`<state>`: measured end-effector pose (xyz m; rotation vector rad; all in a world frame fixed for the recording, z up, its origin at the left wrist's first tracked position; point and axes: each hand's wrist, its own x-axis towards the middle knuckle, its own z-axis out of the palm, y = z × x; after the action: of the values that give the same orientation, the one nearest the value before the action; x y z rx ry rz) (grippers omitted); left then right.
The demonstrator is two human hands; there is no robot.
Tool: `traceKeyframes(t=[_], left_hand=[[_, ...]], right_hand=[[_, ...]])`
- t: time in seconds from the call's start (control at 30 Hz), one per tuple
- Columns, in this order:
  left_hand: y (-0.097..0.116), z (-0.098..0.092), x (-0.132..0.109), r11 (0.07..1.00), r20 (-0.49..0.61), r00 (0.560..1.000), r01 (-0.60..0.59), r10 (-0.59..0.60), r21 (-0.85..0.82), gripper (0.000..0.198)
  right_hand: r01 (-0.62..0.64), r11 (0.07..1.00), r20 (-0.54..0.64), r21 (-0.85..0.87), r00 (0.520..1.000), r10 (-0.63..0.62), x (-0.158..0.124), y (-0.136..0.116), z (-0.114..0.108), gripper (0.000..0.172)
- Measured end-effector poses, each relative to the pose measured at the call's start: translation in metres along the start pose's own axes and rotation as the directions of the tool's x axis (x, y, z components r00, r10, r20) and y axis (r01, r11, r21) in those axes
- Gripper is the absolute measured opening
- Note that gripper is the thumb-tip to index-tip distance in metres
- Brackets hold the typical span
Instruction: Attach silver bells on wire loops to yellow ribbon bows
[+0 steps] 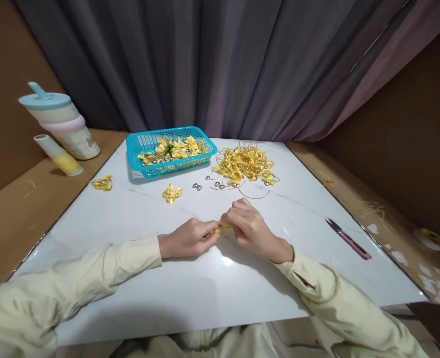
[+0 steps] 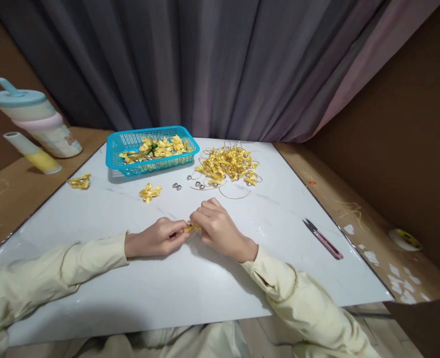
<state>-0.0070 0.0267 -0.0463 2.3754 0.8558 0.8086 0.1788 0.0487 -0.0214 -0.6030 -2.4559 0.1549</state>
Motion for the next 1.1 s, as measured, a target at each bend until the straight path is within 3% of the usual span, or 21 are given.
traceKeyframes(t=[0.13, 0.27, 0.57, 0.7, 0.77, 0.87, 0.97, 1.03, 1.1], left_hand=[[0.0, 0.0, -0.001, 0.999, -0.007, 0.999, -0.034, 0.034, -0.013, 0.024], [-0.001, 0.001, -0.003, 0.999, -0.089, 0.995, -0.048, 0.046, -0.018, 0.021], [-0.002, 0.002, -0.002, 0.998, -0.263, 0.963, 0.062, -0.053, 0.028, 0.024], [-0.003, 0.002, -0.001, 0.995, -0.298, 0.952, 0.09, -0.072, 0.049, 0.022], [-0.003, 0.001, 0.0, 0.993, -0.321, 0.943, 0.11, -0.09, 0.043, 0.022], [-0.003, 0.001, 0.001, 0.99, -0.354, 0.928, 0.135, -0.113, 0.038, 0.023], [-0.004, 0.003, 0.001, 0.988, -0.365, 0.922, 0.151, -0.125, 0.041, 0.024], [-0.007, 0.004, 0.0, 0.988, -0.371, 0.92, 0.151, -0.124, 0.044, 0.024], [-0.009, 0.006, -0.001, 0.988, -0.374, 0.92, 0.145, -0.117, 0.048, 0.024]], right_hand=[[-0.028, 0.998, -0.034, 0.063, 0.999, 0.03, 0.0, 0.003, 0.001, 0.022], [-0.051, 0.997, -0.074, 0.064, 0.996, 0.055, 0.0, 0.004, -0.001, 0.02], [-0.083, 0.995, -0.062, 0.051, 0.994, 0.086, -0.003, 0.001, -0.001, 0.021], [-0.267, 0.94, 0.007, 0.212, 0.962, 0.272, -0.003, -0.007, 0.006, 0.017], [-0.445, 0.836, 0.066, 0.322, 0.891, 0.449, -0.001, -0.01, 0.007, 0.016], [-0.61, 0.562, 0.19, 0.558, 0.753, 0.63, 0.003, -0.013, 0.005, 0.013], [-0.597, 0.195, 0.338, 0.779, 0.661, 0.67, 0.007, -0.014, 0.005, 0.018], [-0.572, -0.025, 0.445, 0.82, 0.609, 0.656, 0.007, -0.012, 0.006, 0.02], [-0.568, -0.145, 0.517, 0.81, 0.575, 0.634, 0.006, -0.01, 0.007, 0.02]])
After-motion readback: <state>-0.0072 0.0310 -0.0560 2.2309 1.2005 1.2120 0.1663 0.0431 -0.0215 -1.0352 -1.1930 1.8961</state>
